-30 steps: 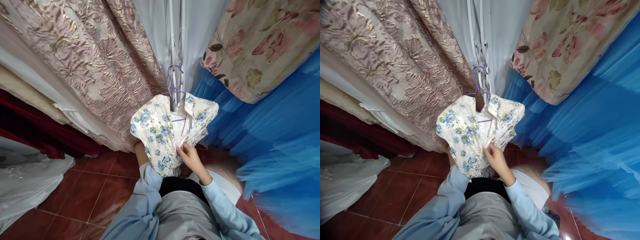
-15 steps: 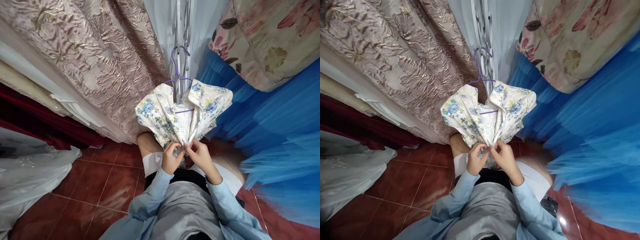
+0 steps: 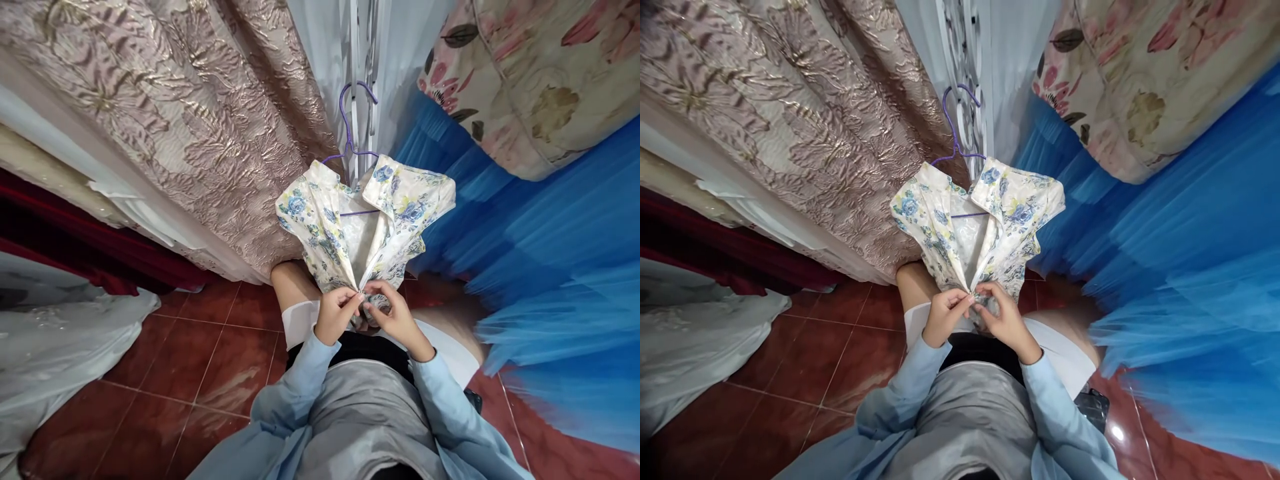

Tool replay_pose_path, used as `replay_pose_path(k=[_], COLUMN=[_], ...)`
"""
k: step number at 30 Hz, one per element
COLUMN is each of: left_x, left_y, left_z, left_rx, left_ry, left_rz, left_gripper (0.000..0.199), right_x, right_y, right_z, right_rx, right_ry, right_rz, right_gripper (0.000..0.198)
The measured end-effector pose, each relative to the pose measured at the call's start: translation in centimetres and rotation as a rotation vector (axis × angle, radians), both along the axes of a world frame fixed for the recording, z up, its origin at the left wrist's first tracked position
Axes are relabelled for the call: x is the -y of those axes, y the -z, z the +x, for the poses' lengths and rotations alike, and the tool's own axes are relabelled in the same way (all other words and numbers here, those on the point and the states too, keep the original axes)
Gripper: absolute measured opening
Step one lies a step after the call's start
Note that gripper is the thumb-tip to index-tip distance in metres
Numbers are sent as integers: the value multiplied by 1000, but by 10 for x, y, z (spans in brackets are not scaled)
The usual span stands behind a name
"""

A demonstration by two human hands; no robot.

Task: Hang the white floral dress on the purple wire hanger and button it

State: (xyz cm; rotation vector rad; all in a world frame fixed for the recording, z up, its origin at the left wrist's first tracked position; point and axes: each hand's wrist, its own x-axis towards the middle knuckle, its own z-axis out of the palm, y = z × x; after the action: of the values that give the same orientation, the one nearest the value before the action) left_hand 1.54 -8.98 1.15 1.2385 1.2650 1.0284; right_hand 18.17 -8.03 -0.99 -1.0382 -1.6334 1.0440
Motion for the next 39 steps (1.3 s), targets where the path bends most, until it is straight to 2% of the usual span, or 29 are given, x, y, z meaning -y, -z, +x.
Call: replay_pose_path(k=[2,4,6,9,12,16,19,21,24,28,30,33,36,39], left_x=[-1,-1,-2,-15,-47,-104,-140,-154,-160,-156,-154,-151,-143,-131], left_y=[0,0,-2,-16,-51,-113,-147,-157,-154,-136,-130,-127,-131,-138], left_z=[3,9,14,12,1,-9,-6,-3,-2,-10,-16,-20,-18,-16], left_rx=[85,134,185,367,567,600,502,367,69,-376,-486,-411,-285,-211], left_ry=[-6,-19,-46,-99,-128,-76,-32,-12,1,-117,-97,-12,-14,12], left_rz=[-70,-103,-131,-219,-266,-179,-98,-12,206,686,804,768,742,728], left_gripper=[35,38,41,44,42,29,26,27,27,27,25,20,16,10], right_x=[1,2,2,3,6,9,8,7,7,1,-9,-35,-69,-99], right_y=[5,10,13,17,23,27,27,28,33,34,21,-21,-75,-116], right_z=[-2,-7,-13,-18,-17,-12,-7,-4,1,9,12,8,-6,-22], right_rx=[48,59,49,47,82,100,103,108,124,166,174,59,-70,-51], right_ry=[-1,91,181,195,156,118,131,140,134,78,44,39,41,73], right_rz=[45,69,79,74,56,38,27,16,-1,-34,-78,-121,6,165], right_gripper=[17,3,14,16,14,15,15,16,17,19,18,26,32,31])
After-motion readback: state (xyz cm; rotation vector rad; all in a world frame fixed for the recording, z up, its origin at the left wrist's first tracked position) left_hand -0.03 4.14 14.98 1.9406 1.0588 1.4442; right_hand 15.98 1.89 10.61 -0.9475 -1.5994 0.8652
